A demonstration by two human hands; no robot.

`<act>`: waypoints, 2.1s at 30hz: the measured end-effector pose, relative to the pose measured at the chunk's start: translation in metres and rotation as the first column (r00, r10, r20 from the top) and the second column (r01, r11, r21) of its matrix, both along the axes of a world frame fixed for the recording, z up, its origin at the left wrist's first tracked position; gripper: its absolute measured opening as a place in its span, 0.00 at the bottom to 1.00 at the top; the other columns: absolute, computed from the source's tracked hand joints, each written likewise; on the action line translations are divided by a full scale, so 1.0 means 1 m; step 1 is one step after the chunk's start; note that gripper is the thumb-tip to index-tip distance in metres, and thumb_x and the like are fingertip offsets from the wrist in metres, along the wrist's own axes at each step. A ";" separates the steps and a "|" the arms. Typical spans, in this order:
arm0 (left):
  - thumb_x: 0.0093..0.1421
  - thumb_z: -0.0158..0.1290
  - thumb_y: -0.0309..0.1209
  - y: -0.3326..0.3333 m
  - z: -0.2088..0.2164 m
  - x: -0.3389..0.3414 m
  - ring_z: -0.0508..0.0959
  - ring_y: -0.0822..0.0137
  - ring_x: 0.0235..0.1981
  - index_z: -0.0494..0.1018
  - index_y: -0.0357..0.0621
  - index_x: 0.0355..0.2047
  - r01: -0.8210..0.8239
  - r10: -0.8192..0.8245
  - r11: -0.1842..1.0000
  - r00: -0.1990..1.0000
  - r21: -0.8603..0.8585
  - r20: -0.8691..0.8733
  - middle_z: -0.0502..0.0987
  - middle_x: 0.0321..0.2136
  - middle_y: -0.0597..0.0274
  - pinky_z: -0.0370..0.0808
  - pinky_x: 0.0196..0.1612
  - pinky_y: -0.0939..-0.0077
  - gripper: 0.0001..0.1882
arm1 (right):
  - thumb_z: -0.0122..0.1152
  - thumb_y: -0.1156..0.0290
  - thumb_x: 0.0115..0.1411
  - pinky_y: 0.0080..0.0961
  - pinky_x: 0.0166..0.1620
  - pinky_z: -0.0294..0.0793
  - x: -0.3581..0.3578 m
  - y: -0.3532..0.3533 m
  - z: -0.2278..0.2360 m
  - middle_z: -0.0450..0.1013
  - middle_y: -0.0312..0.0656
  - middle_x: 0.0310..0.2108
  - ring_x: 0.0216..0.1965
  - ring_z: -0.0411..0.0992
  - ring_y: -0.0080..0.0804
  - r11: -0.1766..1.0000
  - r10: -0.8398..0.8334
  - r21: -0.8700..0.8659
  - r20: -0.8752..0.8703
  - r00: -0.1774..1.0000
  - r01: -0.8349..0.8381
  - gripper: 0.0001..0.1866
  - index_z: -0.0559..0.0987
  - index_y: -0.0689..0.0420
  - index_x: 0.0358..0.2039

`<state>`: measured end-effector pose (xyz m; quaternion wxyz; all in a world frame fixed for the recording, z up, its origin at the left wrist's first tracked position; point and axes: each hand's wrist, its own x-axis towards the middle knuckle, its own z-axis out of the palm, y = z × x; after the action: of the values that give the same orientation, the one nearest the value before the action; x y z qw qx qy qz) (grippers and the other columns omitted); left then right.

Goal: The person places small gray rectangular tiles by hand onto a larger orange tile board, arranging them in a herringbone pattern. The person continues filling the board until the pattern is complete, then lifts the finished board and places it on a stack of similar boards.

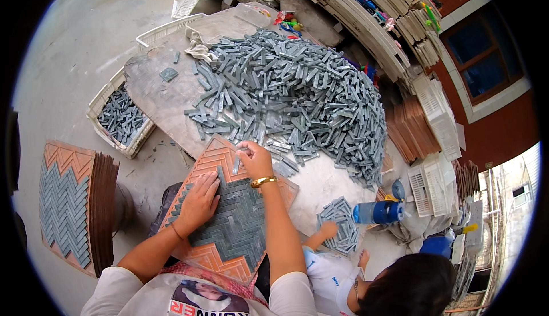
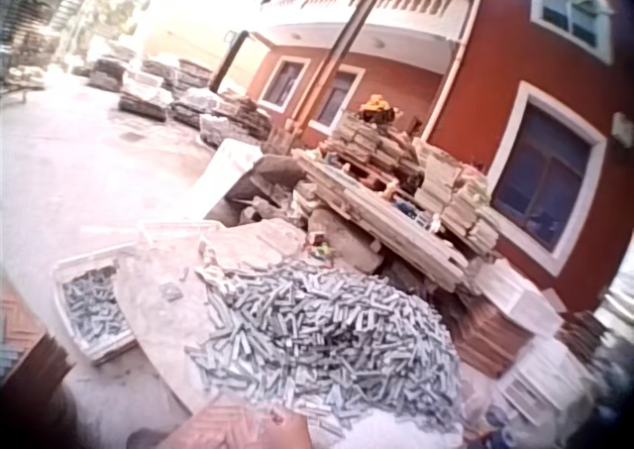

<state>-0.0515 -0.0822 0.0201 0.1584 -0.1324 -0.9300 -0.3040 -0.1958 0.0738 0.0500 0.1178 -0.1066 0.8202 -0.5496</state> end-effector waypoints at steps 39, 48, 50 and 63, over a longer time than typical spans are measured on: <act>0.48 0.53 0.26 0.004 -0.006 -0.002 0.63 0.51 0.55 0.66 0.32 0.45 -0.005 0.006 0.999 1.000 0.035 -0.026 0.65 0.51 0.47 0.59 0.58 0.61 0.23 | 0.68 0.70 0.43 0.23 0.23 0.70 -0.002 -0.021 -0.023 0.73 0.40 0.17 0.19 0.72 0.28 0.953 0.090 0.299 -0.109 0.990 -0.054 0.11 0.74 0.60 0.21; 0.48 0.53 0.25 0.003 -0.007 -0.002 0.64 0.52 0.54 0.66 0.32 0.45 -0.001 0.003 0.999 0.999 0.054 -0.039 0.65 0.51 0.47 0.60 0.58 0.62 0.22 | 0.61 0.79 0.49 0.15 0.21 0.73 0.005 -0.020 -0.017 0.73 0.37 0.19 0.19 0.71 0.19 0.991 0.059 0.112 0.160 0.985 -0.078 0.04 0.74 0.62 0.23; 0.48 0.53 0.25 0.003 -0.005 -0.002 0.64 0.52 0.54 0.67 0.32 0.45 -0.001 0.003 0.999 0.999 0.048 -0.040 0.65 0.51 0.47 0.60 0.58 0.62 0.22 | 0.60 0.79 0.50 0.15 0.22 0.72 0.006 -0.018 -0.013 0.72 0.36 0.20 0.19 0.71 0.18 0.983 0.097 0.139 0.168 0.981 -0.121 0.03 0.74 0.61 0.25; 0.49 0.53 0.28 0.003 -0.007 -0.002 0.64 0.53 0.54 0.67 0.31 0.45 -0.019 0.020 1.000 0.998 0.017 -0.054 0.66 0.50 0.47 0.61 0.57 0.62 0.22 | 0.64 0.78 0.42 0.36 0.37 0.70 0.020 -0.019 -0.005 0.71 0.46 0.28 0.35 0.70 0.46 0.844 0.367 0.492 -0.239 0.899 -0.214 0.17 0.73 0.57 0.36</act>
<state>-0.0535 -0.0788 0.0127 0.1875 -0.1300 -0.9241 -0.3065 -0.1761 0.0552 0.0455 0.0863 -0.2893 0.9073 -0.2927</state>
